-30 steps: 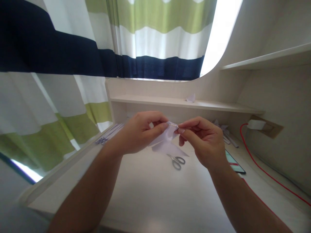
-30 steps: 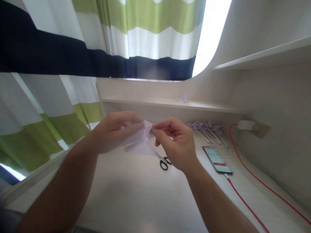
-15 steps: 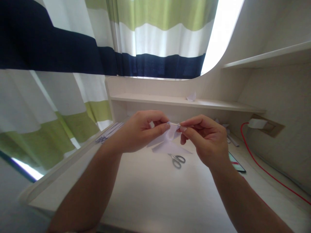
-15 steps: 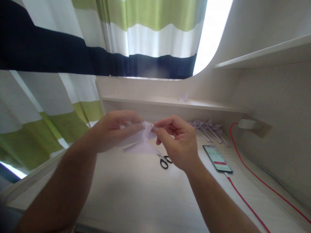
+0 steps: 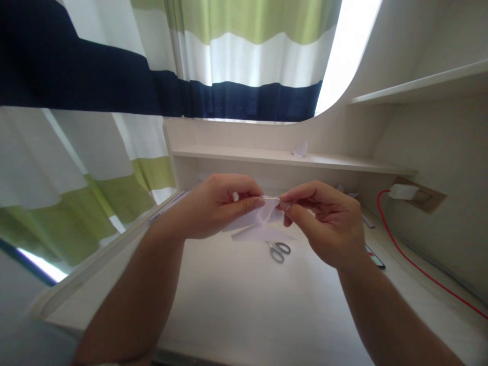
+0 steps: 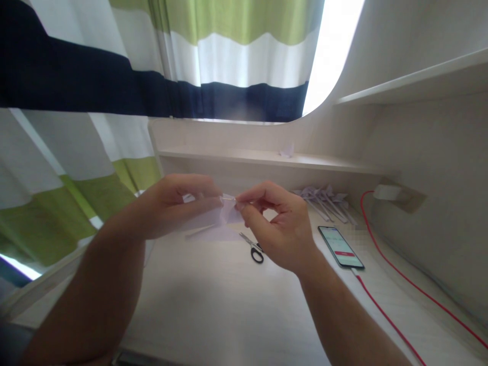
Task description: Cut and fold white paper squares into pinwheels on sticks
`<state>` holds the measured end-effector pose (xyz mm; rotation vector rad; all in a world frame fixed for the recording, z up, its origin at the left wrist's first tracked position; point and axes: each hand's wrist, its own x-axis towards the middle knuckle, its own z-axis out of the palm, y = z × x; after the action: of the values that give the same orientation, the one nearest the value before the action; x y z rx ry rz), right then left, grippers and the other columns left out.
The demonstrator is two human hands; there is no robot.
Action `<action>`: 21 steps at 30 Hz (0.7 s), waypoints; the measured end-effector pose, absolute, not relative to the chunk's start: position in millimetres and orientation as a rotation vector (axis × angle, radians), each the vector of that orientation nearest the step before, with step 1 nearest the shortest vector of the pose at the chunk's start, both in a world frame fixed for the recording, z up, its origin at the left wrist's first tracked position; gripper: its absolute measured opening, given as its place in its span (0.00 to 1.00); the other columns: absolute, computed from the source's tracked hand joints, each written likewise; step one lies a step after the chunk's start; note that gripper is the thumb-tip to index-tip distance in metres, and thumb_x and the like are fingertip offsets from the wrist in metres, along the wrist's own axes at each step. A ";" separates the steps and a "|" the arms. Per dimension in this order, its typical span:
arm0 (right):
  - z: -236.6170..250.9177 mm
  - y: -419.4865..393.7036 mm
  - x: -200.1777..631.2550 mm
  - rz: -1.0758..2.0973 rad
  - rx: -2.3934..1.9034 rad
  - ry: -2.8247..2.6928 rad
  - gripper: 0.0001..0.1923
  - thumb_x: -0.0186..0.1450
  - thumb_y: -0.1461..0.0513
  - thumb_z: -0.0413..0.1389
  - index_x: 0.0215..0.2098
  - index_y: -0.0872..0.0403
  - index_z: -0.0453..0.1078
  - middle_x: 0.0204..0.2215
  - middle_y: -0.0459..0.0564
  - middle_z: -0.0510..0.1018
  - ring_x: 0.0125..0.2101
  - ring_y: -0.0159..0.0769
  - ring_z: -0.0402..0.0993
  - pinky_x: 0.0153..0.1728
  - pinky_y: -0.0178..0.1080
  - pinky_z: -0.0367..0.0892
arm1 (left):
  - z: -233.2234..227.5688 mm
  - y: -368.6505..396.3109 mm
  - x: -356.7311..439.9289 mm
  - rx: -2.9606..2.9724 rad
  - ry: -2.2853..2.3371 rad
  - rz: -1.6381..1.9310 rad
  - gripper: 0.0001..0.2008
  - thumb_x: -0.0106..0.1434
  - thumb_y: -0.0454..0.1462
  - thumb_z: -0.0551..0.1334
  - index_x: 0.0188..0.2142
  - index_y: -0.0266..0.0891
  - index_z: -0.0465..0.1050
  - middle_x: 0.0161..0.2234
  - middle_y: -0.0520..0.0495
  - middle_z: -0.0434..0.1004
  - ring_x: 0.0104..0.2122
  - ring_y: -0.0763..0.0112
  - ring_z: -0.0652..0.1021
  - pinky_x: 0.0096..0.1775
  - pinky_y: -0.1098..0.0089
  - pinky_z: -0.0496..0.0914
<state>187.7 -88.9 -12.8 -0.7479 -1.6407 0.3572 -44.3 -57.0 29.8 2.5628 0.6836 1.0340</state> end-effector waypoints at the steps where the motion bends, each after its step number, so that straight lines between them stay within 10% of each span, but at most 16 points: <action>1: -12.7 -88.8 187.6 0.344 -0.745 -1.644 0.05 0.65 0.68 0.65 0.37 0.52 0.80 0.27 0.46 0.82 0.25 0.35 0.78 0.28 0.39 0.72 | 29.9 -57.5 -44.3 2.556 0.684 1.031 0.11 0.73 0.41 0.63 0.36 0.39 0.79 0.30 0.52 0.78 0.29 0.74 0.74 0.32 0.72 0.67; 21: -5.6 -92.2 196.3 0.027 -0.695 -1.975 0.11 0.67 0.70 0.59 0.40 0.49 0.76 0.34 0.46 0.83 0.32 0.38 0.78 0.35 0.42 0.70 | 35.0 -61.1 -48.1 2.587 0.784 0.798 0.10 0.72 0.41 0.63 0.37 0.40 0.81 0.30 0.52 0.80 0.29 0.74 0.76 0.32 0.74 0.68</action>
<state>196.3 -92.2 -5.6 -0.6951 -1.9748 0.0266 -48.1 -61.1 35.0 2.5867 0.7835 0.7981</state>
